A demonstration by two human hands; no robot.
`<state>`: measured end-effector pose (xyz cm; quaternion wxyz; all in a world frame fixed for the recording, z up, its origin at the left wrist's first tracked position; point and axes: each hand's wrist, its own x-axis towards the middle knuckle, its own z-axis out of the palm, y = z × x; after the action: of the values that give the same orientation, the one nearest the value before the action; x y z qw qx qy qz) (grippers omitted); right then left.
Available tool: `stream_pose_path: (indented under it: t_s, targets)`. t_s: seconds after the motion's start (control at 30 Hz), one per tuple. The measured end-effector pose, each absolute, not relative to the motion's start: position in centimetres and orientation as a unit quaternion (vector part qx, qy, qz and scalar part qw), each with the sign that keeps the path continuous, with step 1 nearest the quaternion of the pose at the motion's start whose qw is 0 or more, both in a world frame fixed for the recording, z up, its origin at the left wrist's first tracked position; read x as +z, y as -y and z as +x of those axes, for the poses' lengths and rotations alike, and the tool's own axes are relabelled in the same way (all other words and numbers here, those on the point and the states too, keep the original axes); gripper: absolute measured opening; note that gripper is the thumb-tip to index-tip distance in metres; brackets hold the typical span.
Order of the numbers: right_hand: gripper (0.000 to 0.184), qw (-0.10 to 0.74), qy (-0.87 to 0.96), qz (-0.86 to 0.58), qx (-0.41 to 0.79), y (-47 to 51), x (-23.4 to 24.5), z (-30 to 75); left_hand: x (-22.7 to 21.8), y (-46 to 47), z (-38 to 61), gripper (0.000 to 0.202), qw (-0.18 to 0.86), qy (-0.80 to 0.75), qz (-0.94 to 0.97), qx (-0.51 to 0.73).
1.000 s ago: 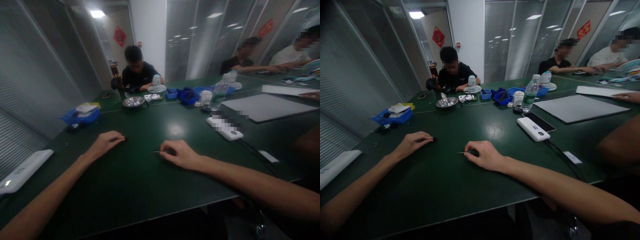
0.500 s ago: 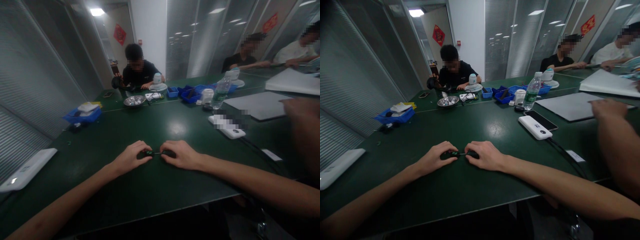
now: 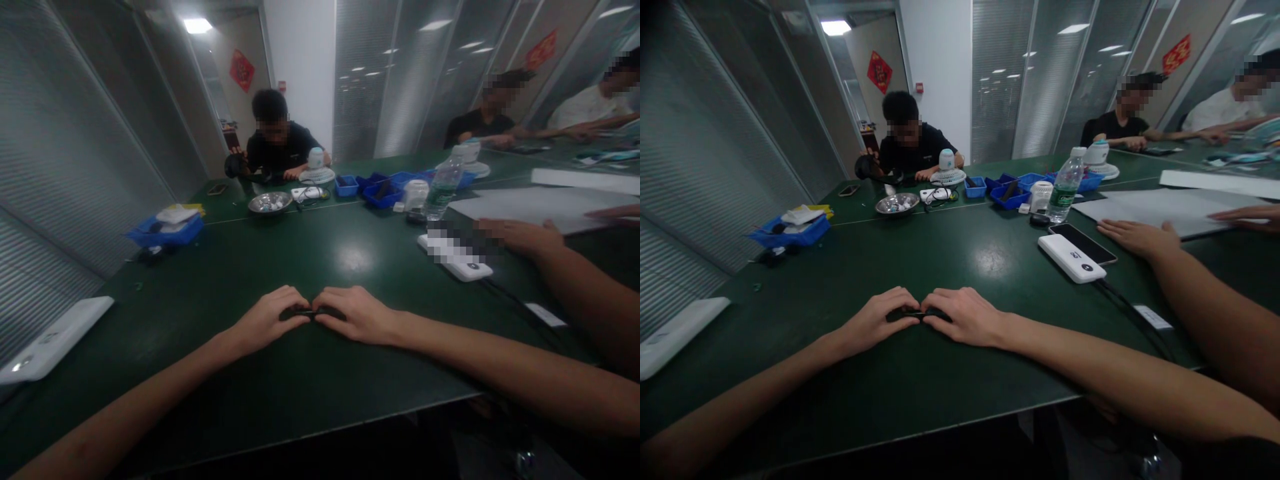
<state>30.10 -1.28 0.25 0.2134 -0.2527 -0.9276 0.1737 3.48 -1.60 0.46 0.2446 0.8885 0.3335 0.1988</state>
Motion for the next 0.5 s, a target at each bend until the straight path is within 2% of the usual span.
stream_pose_path:
  t_s: [0.17,0.37,0.5]
  targets:
    - [0.02,0.268,0.909,-0.235,0.218,1.1,0.27,29.93,0.64,1.78,3.6,0.016,0.232,-0.333,0.893,0.194]
    - [0.018,0.284,0.9,-0.267,0.196,1.13,-0.07,30.55,1.15,2.29,3.1,0.042,0.27,-0.327,0.885,0.19]
    - [0.018,0.29,0.895,-0.274,0.198,1.21,-0.01,30.68,0.93,1.9,2.72,0.026,0.289,-0.314,0.884,0.189]
